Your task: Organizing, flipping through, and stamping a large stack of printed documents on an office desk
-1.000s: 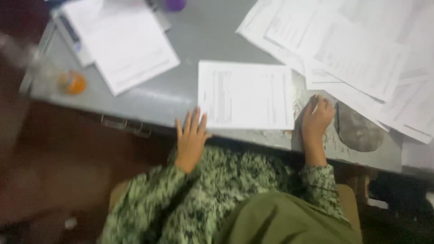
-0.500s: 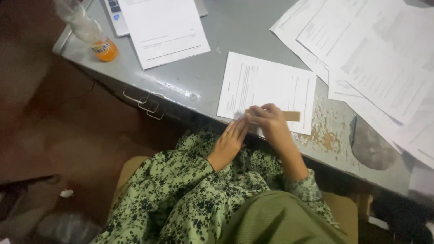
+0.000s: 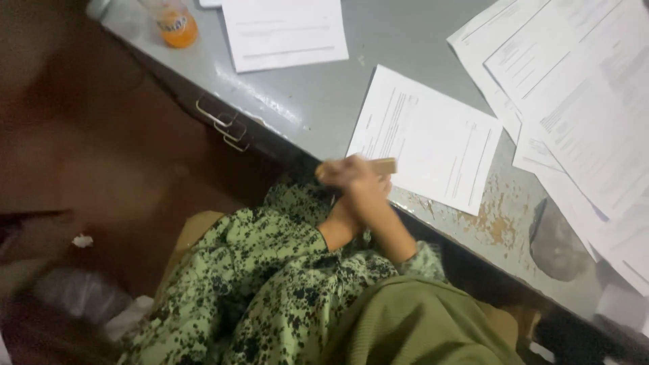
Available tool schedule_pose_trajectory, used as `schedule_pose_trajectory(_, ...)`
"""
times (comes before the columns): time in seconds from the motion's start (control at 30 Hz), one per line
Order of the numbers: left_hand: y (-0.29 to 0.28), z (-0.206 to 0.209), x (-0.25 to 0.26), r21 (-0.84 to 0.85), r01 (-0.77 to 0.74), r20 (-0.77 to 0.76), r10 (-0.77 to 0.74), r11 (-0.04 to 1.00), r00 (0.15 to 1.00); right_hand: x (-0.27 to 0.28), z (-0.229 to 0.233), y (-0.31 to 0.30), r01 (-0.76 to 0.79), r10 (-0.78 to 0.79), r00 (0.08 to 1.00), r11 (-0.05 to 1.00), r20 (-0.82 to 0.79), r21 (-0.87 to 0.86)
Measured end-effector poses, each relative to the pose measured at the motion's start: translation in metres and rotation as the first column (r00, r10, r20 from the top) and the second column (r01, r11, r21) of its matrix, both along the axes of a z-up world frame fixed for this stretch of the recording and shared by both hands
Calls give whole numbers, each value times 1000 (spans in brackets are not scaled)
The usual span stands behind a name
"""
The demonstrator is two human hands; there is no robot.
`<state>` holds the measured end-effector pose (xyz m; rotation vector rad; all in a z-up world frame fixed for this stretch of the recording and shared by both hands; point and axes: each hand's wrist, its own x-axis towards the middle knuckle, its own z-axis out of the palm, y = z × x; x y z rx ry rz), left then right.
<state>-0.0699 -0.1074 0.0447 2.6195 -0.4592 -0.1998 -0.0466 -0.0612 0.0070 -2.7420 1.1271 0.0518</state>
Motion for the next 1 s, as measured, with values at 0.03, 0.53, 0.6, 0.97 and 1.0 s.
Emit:
schedule_pose_trajectory(0.03, 0, 7, 7, -1, 3, 14, -3, 1000, 1000, 8, 29, -8, 3, -3, 1000, 1000, 14, -1)
schedule_pose_trajectory(0.53, 81, -52, 8, -47, 326, 572, -242, 944, 784, -4, 76, -78, -680, 705, 706, 700, 67, -218)
schedule_pose_trajectory(0.6, 75, -59, 18, -70, 320, 672, -193, 945, 715, 4, 73, -67, -615, 657, 748, 739, 93, -274)
schedule_pose_trajectory(0.97, 81, -33, 17, 104, 333, 448, -343, 937, 826, 25, 79, -52, -546, 558, 829, 821, 33, -169)
schedule_pose_trajectory(1.0, 81, -34, 14, 96, 339, 432, -346, 936, 832, 25, 78, -51, -532, 543, 839, 832, 35, -160)
